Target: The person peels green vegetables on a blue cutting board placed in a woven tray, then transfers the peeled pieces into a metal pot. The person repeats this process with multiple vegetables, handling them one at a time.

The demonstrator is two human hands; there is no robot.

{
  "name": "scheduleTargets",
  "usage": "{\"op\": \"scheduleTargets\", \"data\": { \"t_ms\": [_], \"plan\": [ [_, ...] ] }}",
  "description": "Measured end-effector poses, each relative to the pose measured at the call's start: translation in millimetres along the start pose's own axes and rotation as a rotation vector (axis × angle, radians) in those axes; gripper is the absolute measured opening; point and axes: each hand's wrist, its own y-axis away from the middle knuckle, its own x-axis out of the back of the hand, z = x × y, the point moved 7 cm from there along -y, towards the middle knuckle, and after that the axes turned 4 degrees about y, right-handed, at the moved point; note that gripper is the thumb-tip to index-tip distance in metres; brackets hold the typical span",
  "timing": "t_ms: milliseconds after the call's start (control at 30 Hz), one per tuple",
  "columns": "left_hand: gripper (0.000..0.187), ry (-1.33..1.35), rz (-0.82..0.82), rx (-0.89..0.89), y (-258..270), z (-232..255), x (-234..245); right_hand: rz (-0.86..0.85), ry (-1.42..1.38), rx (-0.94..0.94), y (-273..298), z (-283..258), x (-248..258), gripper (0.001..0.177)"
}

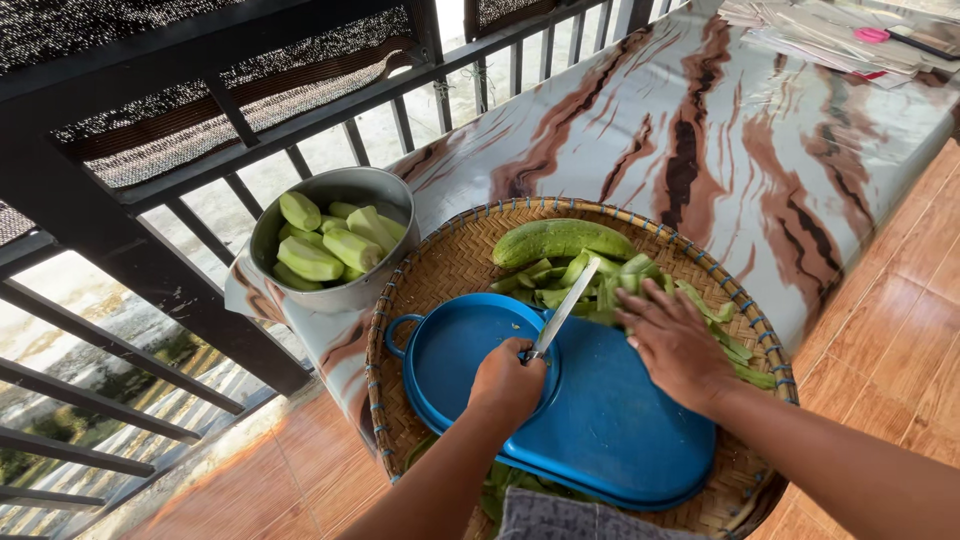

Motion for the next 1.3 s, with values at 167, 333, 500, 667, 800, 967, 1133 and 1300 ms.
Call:
{"op": "scheduleTargets", "data": {
  "t_ms": [167, 333, 500, 667, 800, 967, 1133, 1300],
  "plan": [
    [0.041, 0.016, 0.015, -0.068, -10, 8, -2, -0.112, -0.08, -0.3, -8, 49, -4, 0.018],
    [0.048, 0.055, -0.01, -0.061, -11, 13, -6, 0.011, -0.118, -0.173, -52, 63, -3, 0.051],
    [0.046, 0.066, -0.036, -0.044, -5, 12, -5, -0.391, 0.03, -0.146, -78, 64, -26, 0.078],
    [0.041, 0.077, -0.044, -0.054, 1, 9, 2, -0.558, 0.069, -0.364, -68, 77, -30, 0.075],
    [0.038, 0.072, -0.099, -0.024, 6, 10, -1, -0.473, 0.08, -0.442, -60, 96, -26, 0.077],
    [0.037, -0.005, -0.305, -0.19, 21, 25, -20, -0.326, -0.063, -0.756, -35, 138, -19, 0.082],
    [0.035, -0.179, -0.513, -0.205, 24, 31, -38, -0.074, -0.239, -0.836, -14, 160, -6, 0.088],
    [0.033, -0.338, -0.662, -0.291, 13, 36, -46, 0.054, -0.55, -0.794, -2, 146, 11, 0.105]
  ]
}}
